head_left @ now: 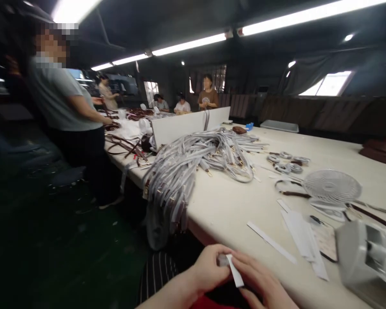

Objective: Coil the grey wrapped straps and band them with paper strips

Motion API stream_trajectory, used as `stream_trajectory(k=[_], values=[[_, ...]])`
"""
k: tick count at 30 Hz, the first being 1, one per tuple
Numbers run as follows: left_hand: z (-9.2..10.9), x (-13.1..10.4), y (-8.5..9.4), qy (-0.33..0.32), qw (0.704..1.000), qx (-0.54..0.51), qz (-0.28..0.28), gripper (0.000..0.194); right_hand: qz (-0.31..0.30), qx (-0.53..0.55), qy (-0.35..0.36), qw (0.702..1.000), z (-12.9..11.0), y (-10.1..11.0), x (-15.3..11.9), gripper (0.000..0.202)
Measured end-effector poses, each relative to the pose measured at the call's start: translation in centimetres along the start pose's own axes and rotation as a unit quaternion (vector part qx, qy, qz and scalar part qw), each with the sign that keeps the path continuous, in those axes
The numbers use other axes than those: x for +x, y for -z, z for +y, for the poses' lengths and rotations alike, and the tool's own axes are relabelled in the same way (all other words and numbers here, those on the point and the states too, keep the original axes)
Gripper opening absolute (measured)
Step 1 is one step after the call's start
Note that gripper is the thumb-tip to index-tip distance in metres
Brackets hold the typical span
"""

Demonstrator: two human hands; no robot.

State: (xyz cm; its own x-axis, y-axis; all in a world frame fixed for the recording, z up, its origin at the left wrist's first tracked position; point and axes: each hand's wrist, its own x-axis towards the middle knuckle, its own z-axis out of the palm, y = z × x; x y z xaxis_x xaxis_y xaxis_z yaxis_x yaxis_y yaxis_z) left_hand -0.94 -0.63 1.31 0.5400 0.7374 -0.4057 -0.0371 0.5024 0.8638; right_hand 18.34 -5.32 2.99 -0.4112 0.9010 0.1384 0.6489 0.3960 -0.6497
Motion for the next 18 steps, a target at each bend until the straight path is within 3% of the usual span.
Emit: stream_trajectory(k=[3, 6, 9, 14, 16, 18], values=[[1.3, 1.1, -0.6, -0.041, 0.999, -0.027, 0.011, 0.050, 0.012, -0.004, 0.003, 1.000, 0.3, -0.2, -1.0, 0.057], [1.7, 1.9, -0.9, -0.041, 0.999, -0.013, 0.025, 0.064, 0.087, -0.024, 0.012, 0.996, 0.3, -0.7, -1.1, 0.061], [1.2, 2.4, -1.4, -0.018, 1.000, -0.013, -0.001, 0.078, 0.165, -0.065, 0.007, 0.984, 0.4, -2.2, -1.5, 0.076], [1.9, 2.6, -3.1, -0.018, 0.998, -0.033, -0.049, 0.066, 0.256, -0.171, 0.010, 0.951, 0.4, -5.5, -1.9, 0.086], [2.5, 2.6, -3.4, -0.033, 0.998, -0.022, -0.045, 0.059, 0.270, -0.194, 0.039, 0.942, 0.6, -4.8, -2.0, 0.086], [2.5, 2.8, -3.2, -0.027, 0.999, -0.009, -0.044, 0.061, 0.254, -0.209, 0.056, 0.943, 1.2, -2.1, -2.7, 0.081]])
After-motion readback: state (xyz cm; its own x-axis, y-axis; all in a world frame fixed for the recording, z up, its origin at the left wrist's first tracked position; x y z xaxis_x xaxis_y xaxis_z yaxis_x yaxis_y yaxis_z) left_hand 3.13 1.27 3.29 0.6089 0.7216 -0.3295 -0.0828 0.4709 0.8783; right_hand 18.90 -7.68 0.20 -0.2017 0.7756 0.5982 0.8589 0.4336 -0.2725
